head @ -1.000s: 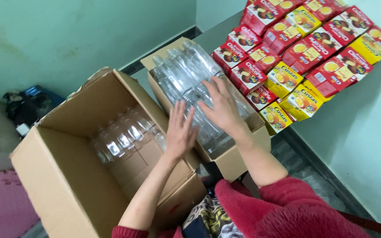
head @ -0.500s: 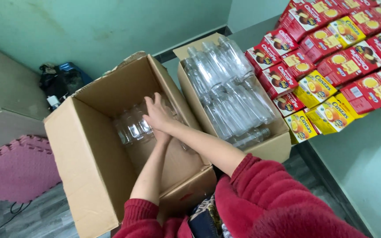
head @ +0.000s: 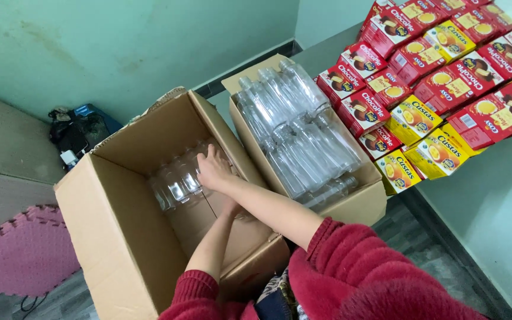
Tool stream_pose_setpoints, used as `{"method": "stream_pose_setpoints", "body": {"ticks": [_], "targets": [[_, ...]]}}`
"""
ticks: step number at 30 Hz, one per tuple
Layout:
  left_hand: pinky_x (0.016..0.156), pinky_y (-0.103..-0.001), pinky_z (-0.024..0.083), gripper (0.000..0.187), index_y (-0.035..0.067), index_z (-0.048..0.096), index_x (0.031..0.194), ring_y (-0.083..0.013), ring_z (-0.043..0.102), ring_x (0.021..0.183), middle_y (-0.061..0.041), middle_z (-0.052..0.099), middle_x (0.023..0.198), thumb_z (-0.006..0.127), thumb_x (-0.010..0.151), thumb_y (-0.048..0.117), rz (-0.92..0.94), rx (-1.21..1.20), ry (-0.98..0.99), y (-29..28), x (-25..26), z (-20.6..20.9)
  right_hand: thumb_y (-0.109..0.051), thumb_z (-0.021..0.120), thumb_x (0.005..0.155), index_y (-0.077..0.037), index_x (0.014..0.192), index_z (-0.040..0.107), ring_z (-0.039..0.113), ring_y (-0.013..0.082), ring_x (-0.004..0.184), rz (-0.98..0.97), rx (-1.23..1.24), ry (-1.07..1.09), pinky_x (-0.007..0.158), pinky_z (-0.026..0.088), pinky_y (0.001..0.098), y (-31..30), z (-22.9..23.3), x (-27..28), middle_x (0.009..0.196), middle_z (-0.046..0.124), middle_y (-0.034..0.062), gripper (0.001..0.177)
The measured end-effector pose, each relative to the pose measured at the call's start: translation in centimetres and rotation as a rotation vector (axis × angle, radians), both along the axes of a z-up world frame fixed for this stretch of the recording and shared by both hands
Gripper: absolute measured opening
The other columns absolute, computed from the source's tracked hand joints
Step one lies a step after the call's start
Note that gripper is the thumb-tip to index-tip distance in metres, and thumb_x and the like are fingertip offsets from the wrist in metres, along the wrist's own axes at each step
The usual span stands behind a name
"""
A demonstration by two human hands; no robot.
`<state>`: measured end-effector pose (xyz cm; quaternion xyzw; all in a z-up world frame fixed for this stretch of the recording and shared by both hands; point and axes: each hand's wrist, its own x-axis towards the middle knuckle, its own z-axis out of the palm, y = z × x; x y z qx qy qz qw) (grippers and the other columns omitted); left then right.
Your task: Transferring and organizing empty plastic bottles from one cardboard box to another.
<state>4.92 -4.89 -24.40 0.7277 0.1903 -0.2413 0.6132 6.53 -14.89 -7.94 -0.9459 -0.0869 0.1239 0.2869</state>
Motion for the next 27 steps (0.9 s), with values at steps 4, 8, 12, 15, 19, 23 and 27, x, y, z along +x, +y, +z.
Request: {"method": "stream_pose_setpoints", "body": {"ticks": [4, 8, 12, 15, 19, 23, 27], "targets": [[0.068, -0.086, 0.054, 0.111, 0.025, 0.045, 0.164, -0.0690, 0.068, 0.082, -0.035, 0.071, 0.109, 0.101, 0.074, -0.007, -0.021, -0.068, 0.171, -0.4, 0.2, 2.5, -0.031, 0.083, 0.092, 0.000, 0.134, 0.065, 0.057, 0.0537, 0.143, -0.033, 0.017, 0.011, 0.100, 0.061, 0.0668, -0.1, 0.0, 0.0, 0.159, 0.042, 0.0377, 0.055], [0.059, -0.078, 0.062, 0.076, 0.015, 0.060, 0.150, -0.0614, 0.077, 0.077, -0.033, 0.076, 0.107, 0.093, 0.083, 0.025, -0.108, 0.001, 0.299, 1.9, -0.4, 8.9, -0.041, 0.082, 0.095, -0.006, 0.148, 0.058, 0.057, 0.0509, 0.145, -0.097, 0.129, 0.011, 0.110, 0.057, 0.0628, -0.6, 2.4, -0.4, 0.159, 0.045, 0.0327, 0.068], [0.074, -0.072, 0.062, 0.091, 0.024, 0.048, 0.169, -0.0504, 0.074, 0.104, -0.026, 0.068, 0.127, 0.070, 0.080, 0.020, 0.010, -0.072, 0.129, 3.5, -0.8, 20.6, -0.049, 0.072, 0.104, -0.006, 0.160, 0.051, 0.056, 0.0536, 0.148, -0.215, 0.359, -0.047, 0.120, 0.052, 0.0611, -0.8, 2.6, 0.2, 0.160, 0.047, 0.0331, 0.074], [0.090, -0.052, 0.061, 0.096, 0.019, 0.059, 0.162, -0.0337, 0.069, 0.113, -0.014, 0.070, 0.141, 0.061, 0.067, 0.004, 0.178, -0.441, -0.168, 5.4, -0.4, 21.1, -0.066, 0.069, 0.101, -0.005, 0.166, 0.043, 0.051, 0.0515, 0.154, -0.321, 0.647, 0.110, 0.127, 0.044, 0.0600, -1.8, 7.0, -0.7, 0.165, 0.047, 0.0350, 0.093], [0.104, -0.069, 0.058, 0.098, 0.017, 0.051, 0.168, -0.0483, 0.073, 0.119, -0.029, 0.069, 0.138, 0.051, 0.071, -0.003, 0.163, -0.831, -0.282, 3.4, 0.9, 18.9, -0.081, 0.054, 0.104, -0.006, 0.167, 0.046, 0.051, 0.0504, 0.153, -0.328, 0.951, 0.247, 0.129, 0.041, 0.0597, -2.1, 8.4, -1.0, 0.162, 0.055, 0.0333, 0.098], [0.114, -0.051, 0.053, 0.097, 0.014, 0.045, 0.173, -0.0365, 0.063, 0.140, -0.022, 0.062, 0.158, 0.050, 0.077, 0.004, 0.103, -0.678, -0.544, -0.6, 0.2, 20.2, -0.066, 0.066, 0.107, -0.013, 0.174, 0.038, 0.060, 0.0411, 0.142, -0.326, 1.113, 0.225, 0.105, 0.058, 0.0479, -5.3, 8.8, -1.1, 0.167, 0.050, 0.0292, 0.090], [0.135, -0.052, 0.033, 0.077, 0.011, 0.030, 0.178, -0.0378, 0.037, 0.164, -0.026, 0.040, 0.178, 0.046, 0.103, 0.013, 0.067, -0.356, -0.754, -5.3, -1.7, 24.6, -0.042, 0.080, 0.105, -0.006, 0.178, 0.018, 0.070, 0.0393, 0.136, -0.182, 0.991, 0.057, 0.113, 0.058, 0.0517, -9.2, 10.4, -1.2, 0.160, 0.058, 0.0318, 0.103]]}}
